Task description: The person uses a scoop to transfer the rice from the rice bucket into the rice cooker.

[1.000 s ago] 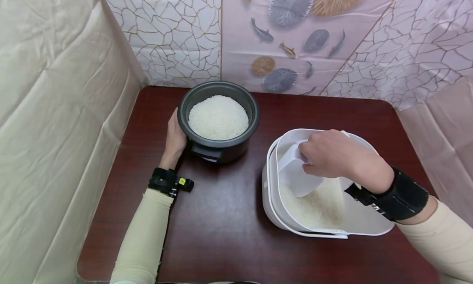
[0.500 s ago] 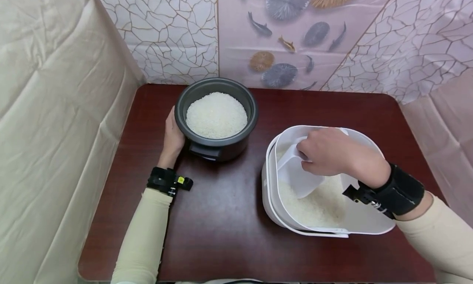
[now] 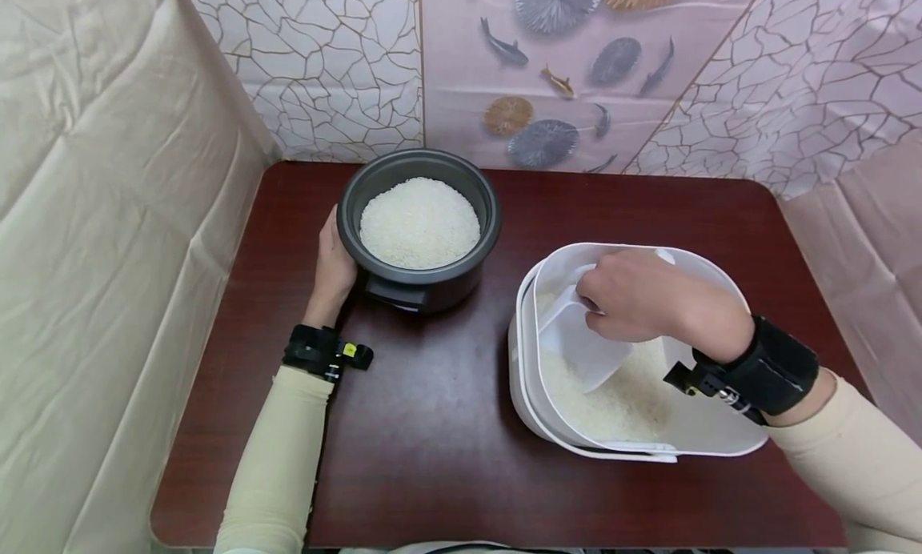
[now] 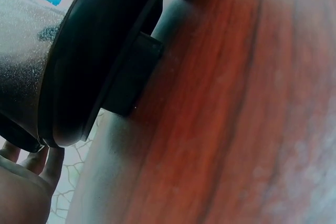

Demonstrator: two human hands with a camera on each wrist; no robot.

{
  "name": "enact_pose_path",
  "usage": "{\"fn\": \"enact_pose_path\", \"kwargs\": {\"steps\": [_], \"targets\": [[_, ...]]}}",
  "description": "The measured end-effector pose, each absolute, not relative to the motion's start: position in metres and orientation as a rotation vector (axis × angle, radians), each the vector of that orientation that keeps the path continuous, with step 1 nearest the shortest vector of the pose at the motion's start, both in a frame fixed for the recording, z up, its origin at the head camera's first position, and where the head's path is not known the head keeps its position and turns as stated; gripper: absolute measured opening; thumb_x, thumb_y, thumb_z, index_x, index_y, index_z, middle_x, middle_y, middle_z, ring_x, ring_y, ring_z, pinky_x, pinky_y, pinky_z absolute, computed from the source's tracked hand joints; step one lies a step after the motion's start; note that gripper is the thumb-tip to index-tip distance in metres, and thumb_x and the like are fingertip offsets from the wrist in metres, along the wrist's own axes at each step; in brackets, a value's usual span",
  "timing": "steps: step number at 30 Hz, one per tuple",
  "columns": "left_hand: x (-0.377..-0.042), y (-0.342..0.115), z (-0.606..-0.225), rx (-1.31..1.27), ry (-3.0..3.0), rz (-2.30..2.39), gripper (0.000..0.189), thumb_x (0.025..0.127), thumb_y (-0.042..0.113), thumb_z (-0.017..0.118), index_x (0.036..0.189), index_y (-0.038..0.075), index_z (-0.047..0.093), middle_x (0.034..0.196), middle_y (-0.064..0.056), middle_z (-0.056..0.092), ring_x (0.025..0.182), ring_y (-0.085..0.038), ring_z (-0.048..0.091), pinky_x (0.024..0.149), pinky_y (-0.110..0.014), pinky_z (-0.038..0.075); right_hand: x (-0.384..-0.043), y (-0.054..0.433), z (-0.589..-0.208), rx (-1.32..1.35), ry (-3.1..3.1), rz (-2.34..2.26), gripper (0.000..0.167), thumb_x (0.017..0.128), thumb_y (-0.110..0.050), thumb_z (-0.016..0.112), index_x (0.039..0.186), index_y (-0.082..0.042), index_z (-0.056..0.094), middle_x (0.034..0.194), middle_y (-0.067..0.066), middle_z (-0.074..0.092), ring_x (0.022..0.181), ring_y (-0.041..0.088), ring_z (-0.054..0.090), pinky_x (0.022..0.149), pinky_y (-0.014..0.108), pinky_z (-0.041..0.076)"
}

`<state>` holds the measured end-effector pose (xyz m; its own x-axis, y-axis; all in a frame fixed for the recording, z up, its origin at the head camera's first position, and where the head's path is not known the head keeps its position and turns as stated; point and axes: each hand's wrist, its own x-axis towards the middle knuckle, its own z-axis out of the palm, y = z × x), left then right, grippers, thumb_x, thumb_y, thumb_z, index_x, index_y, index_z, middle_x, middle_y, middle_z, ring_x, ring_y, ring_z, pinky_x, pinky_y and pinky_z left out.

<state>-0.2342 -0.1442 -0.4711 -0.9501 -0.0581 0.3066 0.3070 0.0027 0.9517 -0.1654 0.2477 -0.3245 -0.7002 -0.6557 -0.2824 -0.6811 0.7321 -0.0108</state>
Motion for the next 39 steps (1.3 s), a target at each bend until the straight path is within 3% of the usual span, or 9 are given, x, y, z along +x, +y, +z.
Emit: {"fn": "enact_pose_path", "kwargs": {"steps": [18, 28, 39], "targets": [[-0.2312, -0.1429, -0.4693, -0.243, -2.035, -2.030, 0.046, 0.118, 0.030, 0.032, 0.147, 0.004, 0.059, 0.141, -0.014, 0.061, 0.132, -0.018, 0.054, 0.115, -0.035, 0.040, -0.1673, 0.2482, -0.3251, -1.087, 2.546, 0.087, 0.034, 0.083, -0.014, 0.067, 0.059, -0.024, 0.046, 0.054, -0.010, 0.038, 0.055, 0.011, 0.039, 0.066, 0.036, 0.036], [-0.2332, -0.1417, -0.4741, -0.298, -1.980, -2.076, 0.047, 0.118, 0.032, 0.033, 0.149, 0.007, 0.058, 0.143, -0.013, 0.061, 0.135, -0.021, 0.054, 0.116, -0.037, 0.040, -0.1670, 0.2492, -0.3235, -1.052, 2.503, 0.040, 0.035, 0.083, -0.015, 0.067, 0.057, -0.024, 0.044, 0.054, -0.012, 0.032, 0.053, 0.009, 0.036, 0.061, 0.032, 0.033], [-0.2348, -0.1423, -0.4762, -0.312, -1.975, -2.051, 0.046, 0.118, 0.032, 0.033, 0.148, 0.008, 0.059, 0.142, -0.013, 0.062, 0.134, -0.021, 0.054, 0.116, -0.037, 0.040, -0.1692, 0.2511, -0.3247, -1.038, 2.461, 0.012, 0.034, 0.083, -0.013, 0.066, 0.058, -0.023, 0.045, 0.055, -0.012, 0.031, 0.054, 0.008, 0.033, 0.066, 0.033, 0.033]]}}
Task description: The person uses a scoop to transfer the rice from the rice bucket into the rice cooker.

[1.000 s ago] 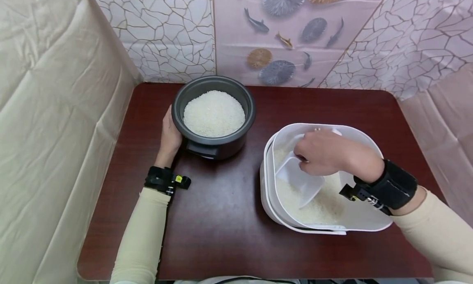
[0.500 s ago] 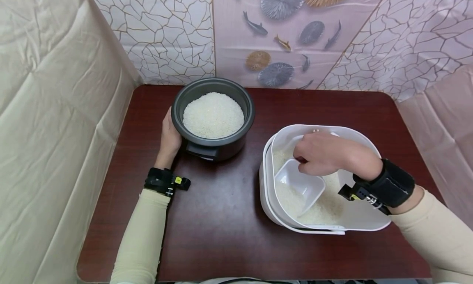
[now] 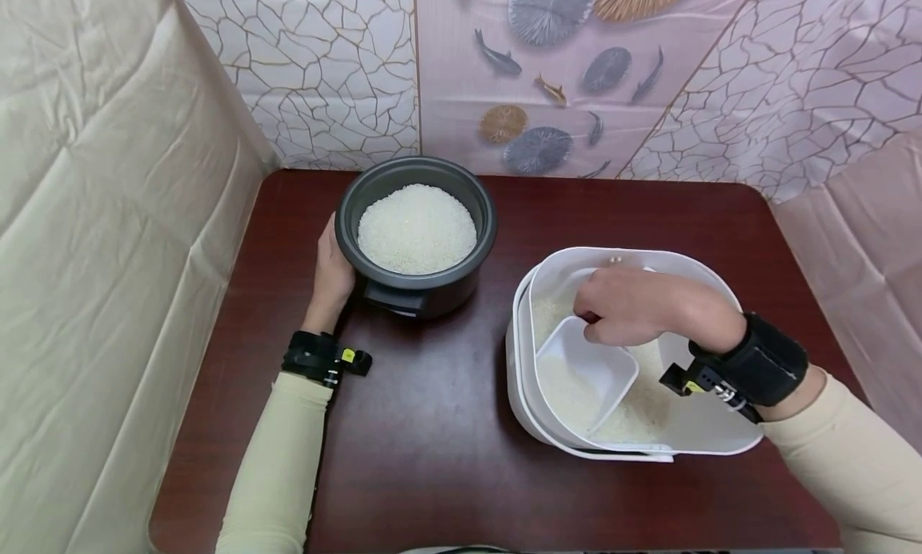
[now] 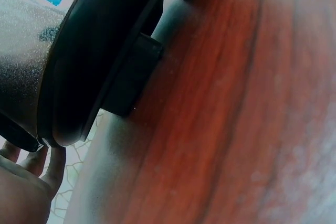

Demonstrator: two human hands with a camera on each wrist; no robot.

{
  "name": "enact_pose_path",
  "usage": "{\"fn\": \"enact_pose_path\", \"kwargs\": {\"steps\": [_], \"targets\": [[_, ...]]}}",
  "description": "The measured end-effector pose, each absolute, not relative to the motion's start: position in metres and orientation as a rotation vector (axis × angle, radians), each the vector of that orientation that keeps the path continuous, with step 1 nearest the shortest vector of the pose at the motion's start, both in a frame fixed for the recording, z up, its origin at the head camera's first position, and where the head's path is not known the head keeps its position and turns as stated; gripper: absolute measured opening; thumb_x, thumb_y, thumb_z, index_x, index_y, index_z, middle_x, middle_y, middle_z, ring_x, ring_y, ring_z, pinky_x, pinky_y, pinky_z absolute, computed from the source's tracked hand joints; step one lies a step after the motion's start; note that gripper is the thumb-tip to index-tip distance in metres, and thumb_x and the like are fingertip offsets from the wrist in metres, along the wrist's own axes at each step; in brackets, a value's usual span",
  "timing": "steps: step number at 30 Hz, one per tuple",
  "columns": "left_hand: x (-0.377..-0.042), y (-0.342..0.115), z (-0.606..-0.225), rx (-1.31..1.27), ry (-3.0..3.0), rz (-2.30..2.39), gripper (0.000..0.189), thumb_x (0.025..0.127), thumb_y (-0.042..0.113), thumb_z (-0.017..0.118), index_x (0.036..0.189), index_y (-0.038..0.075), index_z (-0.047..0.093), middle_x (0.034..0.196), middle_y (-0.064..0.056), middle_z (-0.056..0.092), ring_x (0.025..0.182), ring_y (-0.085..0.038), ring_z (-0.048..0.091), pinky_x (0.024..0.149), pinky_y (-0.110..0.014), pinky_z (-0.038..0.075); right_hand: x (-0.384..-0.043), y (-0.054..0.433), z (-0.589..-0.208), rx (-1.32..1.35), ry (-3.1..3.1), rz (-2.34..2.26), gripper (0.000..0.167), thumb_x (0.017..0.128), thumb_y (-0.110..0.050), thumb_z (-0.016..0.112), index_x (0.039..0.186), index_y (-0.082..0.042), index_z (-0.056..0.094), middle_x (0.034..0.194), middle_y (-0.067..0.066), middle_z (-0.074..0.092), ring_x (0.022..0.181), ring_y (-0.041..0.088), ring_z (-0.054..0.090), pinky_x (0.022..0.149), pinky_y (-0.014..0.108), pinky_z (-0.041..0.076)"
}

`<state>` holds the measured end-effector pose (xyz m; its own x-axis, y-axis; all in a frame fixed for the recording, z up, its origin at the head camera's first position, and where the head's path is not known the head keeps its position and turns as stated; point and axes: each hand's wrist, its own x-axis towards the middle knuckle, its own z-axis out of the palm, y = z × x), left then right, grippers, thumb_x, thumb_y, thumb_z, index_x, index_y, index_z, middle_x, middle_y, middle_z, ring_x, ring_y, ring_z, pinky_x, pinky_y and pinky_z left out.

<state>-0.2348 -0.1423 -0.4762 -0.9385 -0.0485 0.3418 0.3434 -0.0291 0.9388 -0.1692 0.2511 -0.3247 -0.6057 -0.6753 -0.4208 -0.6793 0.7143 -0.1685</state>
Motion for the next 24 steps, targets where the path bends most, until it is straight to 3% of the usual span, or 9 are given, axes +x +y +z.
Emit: {"fn": "enact_pose_path", "kwargs": {"steps": [15, 24], "targets": [[-0.236, -0.141, -0.474, -0.317, -1.967, -2.063, 0.046, 0.118, 0.032, 0.034, 0.147, 0.007, 0.060, 0.140, -0.012, 0.062, 0.133, -0.021, 0.055, 0.114, -0.037, 0.041, -0.171, 0.258, -0.325, -0.995, 2.440, 0.013, 0.035, 0.089, -0.017, 0.065, 0.060, -0.024, 0.048, 0.056, -0.012, 0.035, 0.054, 0.009, 0.032, 0.074, 0.036, 0.033], [-0.234, -0.141, -0.476, -0.281, -1.998, -2.024, 0.046, 0.118, 0.027, 0.031, 0.148, 0.004, 0.058, 0.142, -0.015, 0.061, 0.134, -0.020, 0.054, 0.115, -0.035, 0.040, -0.173, 0.263, -0.323, -0.938, 2.366, -0.048, 0.030, 0.090, -0.017, 0.063, 0.063, -0.024, 0.054, 0.055, -0.012, 0.051, 0.051, 0.009, 0.047, 0.059, 0.031, 0.040]]}}
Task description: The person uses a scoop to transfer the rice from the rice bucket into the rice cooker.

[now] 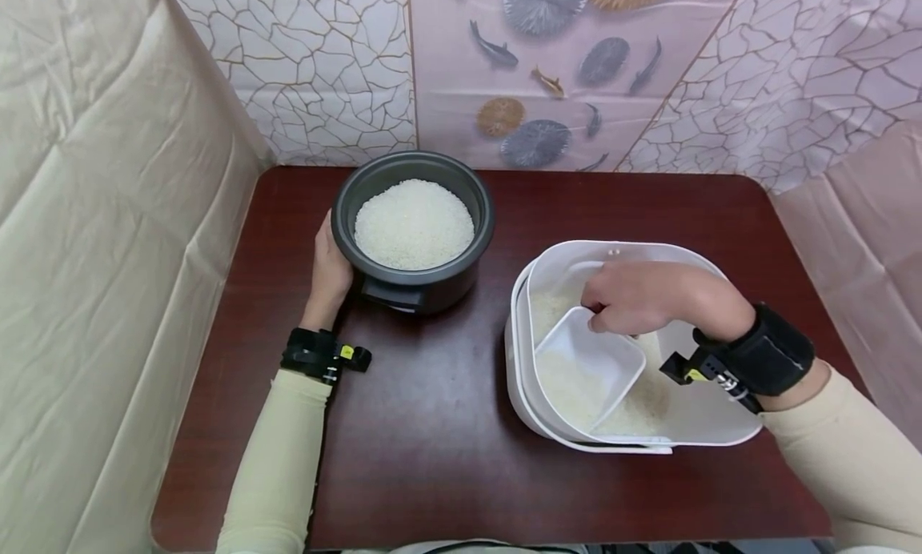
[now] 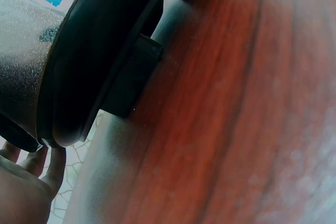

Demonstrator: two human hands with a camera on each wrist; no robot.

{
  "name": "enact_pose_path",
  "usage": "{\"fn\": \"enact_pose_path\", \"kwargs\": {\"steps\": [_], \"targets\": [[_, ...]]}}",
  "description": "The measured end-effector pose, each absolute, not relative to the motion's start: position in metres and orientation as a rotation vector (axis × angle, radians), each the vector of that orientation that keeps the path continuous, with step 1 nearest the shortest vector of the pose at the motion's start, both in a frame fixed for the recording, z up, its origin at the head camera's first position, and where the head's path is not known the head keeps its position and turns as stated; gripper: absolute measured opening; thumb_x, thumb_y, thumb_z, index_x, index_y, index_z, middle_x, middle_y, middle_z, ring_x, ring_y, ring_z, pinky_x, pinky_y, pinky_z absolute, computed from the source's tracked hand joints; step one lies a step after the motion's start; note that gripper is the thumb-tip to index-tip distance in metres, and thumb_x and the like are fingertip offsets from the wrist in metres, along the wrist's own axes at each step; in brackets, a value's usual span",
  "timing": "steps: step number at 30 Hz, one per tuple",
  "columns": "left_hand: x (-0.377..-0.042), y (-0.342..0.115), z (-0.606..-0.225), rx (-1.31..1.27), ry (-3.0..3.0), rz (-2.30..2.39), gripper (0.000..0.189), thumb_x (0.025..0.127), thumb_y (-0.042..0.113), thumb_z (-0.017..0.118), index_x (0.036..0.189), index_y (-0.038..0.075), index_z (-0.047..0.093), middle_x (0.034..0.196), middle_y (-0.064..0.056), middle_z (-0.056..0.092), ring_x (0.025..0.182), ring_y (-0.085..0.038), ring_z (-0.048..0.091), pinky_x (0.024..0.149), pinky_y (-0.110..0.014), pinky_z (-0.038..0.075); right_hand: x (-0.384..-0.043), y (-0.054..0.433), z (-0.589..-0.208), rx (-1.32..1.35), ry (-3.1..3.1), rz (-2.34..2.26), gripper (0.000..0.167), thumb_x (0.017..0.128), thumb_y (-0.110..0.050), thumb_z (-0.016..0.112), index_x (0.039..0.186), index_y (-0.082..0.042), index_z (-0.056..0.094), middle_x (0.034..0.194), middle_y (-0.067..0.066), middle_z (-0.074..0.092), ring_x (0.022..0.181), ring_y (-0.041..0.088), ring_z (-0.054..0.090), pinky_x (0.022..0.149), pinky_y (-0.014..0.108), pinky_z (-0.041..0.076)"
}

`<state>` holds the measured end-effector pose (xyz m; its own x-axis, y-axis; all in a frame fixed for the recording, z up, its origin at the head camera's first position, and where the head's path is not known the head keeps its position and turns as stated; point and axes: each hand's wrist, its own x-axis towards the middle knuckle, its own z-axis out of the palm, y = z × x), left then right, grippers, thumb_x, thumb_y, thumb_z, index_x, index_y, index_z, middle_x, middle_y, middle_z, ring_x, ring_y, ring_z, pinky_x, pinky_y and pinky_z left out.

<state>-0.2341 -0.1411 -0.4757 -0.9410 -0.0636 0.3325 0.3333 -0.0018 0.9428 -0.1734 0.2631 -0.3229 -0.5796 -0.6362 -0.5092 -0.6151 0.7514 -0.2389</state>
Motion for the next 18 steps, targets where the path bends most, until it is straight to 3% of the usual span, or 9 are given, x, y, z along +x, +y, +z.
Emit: {"fn": "enact_pose_path", "kwargs": {"steps": [9, 14, 18], "targets": [[-0.236, -0.142, -0.477, -0.308, -1.976, -2.051, 0.047, 0.118, 0.034, 0.034, 0.143, 0.007, 0.062, 0.133, -0.009, 0.065, 0.127, -0.019, 0.056, 0.110, -0.034, 0.043, -0.172, 0.264, -0.314, -0.769, 2.272, -0.126, 0.031, 0.101, -0.020, 0.063, 0.070, -0.019, 0.055, 0.063, -0.008, 0.058, 0.057, 0.008, 0.061, 0.063, 0.031, 0.047], [-0.236, -0.144, -0.477, -0.332, -1.959, -2.057, 0.045, 0.118, 0.032, 0.035, 0.141, 0.006, 0.063, 0.130, -0.009, 0.065, 0.124, -0.018, 0.057, 0.110, -0.035, 0.043, -0.171, 0.265, -0.310, -0.776, 2.267, -0.144, 0.033, 0.103, -0.021, 0.064, 0.071, -0.020, 0.055, 0.063, -0.007, 0.054, 0.058, 0.008, 0.058, 0.062, 0.029, 0.045], [-0.235, -0.146, -0.475, -0.343, -1.965, -2.046, 0.046, 0.118, 0.031, 0.033, 0.146, 0.006, 0.060, 0.137, -0.012, 0.064, 0.129, -0.018, 0.056, 0.113, -0.036, 0.041, -0.169, 0.266, -0.305, -0.804, 2.291, -0.146, 0.034, 0.104, -0.021, 0.064, 0.071, -0.021, 0.057, 0.062, -0.010, 0.054, 0.057, 0.007, 0.054, 0.062, 0.028, 0.044]]}}
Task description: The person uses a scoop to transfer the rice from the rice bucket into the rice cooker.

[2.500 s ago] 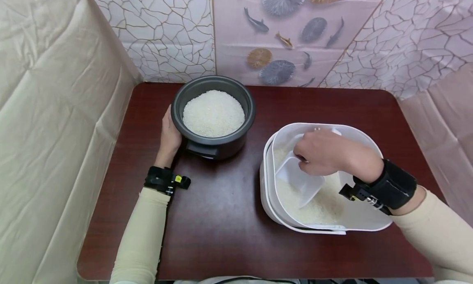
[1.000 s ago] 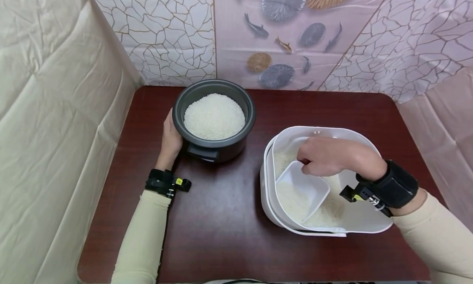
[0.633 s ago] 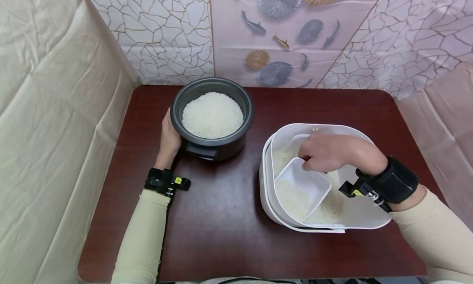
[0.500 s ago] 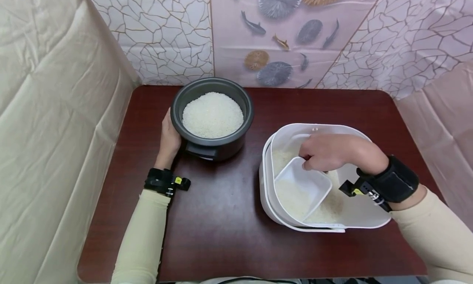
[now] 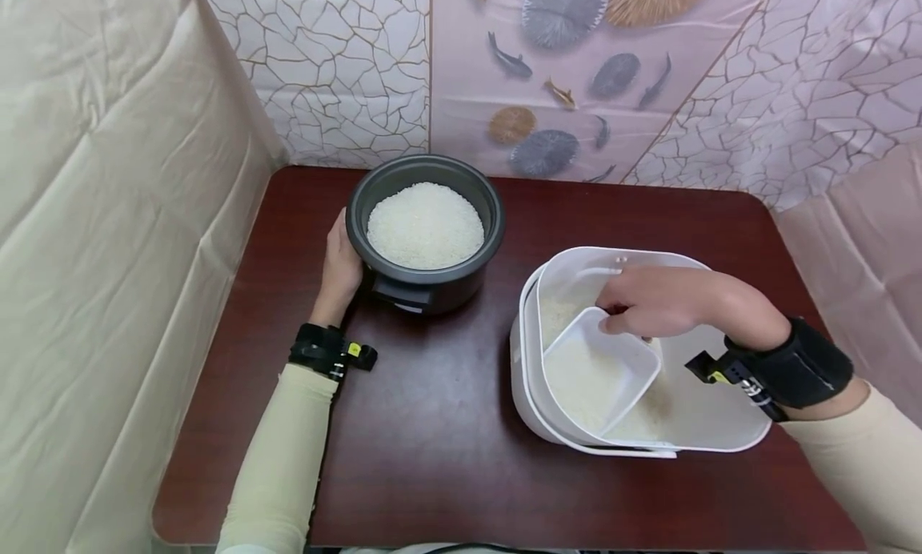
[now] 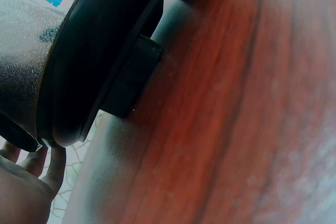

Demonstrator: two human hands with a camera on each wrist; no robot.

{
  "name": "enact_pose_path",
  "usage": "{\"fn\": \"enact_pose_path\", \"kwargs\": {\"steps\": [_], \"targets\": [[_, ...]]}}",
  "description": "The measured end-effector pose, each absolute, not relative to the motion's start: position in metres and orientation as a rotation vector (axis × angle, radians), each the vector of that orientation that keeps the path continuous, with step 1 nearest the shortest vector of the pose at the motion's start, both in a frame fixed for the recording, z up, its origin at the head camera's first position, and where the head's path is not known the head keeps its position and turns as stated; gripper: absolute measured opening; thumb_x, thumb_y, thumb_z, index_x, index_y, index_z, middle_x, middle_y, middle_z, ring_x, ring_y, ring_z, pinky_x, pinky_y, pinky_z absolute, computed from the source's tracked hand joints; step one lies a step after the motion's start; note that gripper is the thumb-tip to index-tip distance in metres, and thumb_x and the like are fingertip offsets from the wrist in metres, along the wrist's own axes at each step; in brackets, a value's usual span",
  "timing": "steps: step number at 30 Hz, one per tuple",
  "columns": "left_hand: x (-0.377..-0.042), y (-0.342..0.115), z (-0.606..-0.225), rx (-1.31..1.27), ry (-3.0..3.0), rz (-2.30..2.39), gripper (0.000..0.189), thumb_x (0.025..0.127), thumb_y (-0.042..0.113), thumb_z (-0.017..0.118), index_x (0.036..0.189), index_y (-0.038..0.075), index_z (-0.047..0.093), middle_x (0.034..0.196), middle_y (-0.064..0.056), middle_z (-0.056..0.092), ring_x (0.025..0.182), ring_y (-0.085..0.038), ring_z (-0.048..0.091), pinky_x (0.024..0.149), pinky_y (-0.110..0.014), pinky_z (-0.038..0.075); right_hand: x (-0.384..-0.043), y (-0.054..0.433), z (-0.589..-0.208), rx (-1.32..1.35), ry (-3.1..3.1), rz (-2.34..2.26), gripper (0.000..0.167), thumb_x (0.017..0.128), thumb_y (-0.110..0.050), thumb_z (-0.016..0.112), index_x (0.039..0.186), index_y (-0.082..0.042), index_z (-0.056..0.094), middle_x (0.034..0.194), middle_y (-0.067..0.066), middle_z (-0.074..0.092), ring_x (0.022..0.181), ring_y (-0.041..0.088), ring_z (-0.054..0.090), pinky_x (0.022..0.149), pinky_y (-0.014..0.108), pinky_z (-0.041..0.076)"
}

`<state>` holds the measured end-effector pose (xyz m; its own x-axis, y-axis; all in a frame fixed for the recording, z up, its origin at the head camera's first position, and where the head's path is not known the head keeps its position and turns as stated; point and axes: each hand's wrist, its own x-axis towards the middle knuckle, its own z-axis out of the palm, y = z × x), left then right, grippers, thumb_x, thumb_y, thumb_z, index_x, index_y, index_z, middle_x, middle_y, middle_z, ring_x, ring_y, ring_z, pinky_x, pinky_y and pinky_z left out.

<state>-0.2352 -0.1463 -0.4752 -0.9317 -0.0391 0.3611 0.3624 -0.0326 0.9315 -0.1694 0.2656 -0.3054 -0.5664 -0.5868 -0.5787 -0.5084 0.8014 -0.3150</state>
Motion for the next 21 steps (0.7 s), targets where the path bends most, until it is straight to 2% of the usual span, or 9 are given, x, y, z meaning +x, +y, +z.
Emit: {"fn": "enact_pose_path", "kwargs": {"steps": [5, 13, 21], "targets": [[-0.234, -0.146, -0.473, -0.338, -1.986, -2.024, 0.048, 0.119, 0.032, 0.032, 0.147, 0.005, 0.059, 0.137, -0.013, 0.063, 0.129, -0.018, 0.055, 0.113, -0.035, 0.041, -0.167, 0.271, -0.303, -0.831, 2.348, -0.146, 0.032, 0.105, -0.024, 0.064, 0.073, -0.024, 0.058, 0.064, -0.011, 0.048, 0.060, 0.007, 0.046, 0.063, 0.028, 0.041], [-0.234, -0.146, -0.475, -0.375, -1.969, -2.026, 0.059, 0.113, 0.048, 0.035, 0.146, 0.006, 0.060, 0.135, -0.012, 0.064, 0.128, -0.019, 0.056, 0.111, -0.035, 0.042, -0.164, 0.280, -0.291, -0.856, 2.401, -0.180, 0.033, 0.105, -0.023, 0.066, 0.074, -0.024, 0.057, 0.064, -0.012, 0.041, 0.062, 0.005, 0.040, 0.062, 0.026, 0.038], [-0.238, -0.146, -0.483, -0.377, -1.960, -2.014, 0.055, 0.116, 0.041, 0.034, 0.149, 0.004, 0.057, 0.138, -0.012, 0.063, 0.129, -0.017, 0.055, 0.113, -0.035, 0.041, -0.161, 0.291, -0.282, -0.861, 2.462, -0.202, 0.037, 0.106, -0.024, 0.066, 0.072, -0.024, 0.051, 0.063, -0.014, 0.037, 0.058, 0.002, 0.036, 0.060, 0.024, 0.036]]}}
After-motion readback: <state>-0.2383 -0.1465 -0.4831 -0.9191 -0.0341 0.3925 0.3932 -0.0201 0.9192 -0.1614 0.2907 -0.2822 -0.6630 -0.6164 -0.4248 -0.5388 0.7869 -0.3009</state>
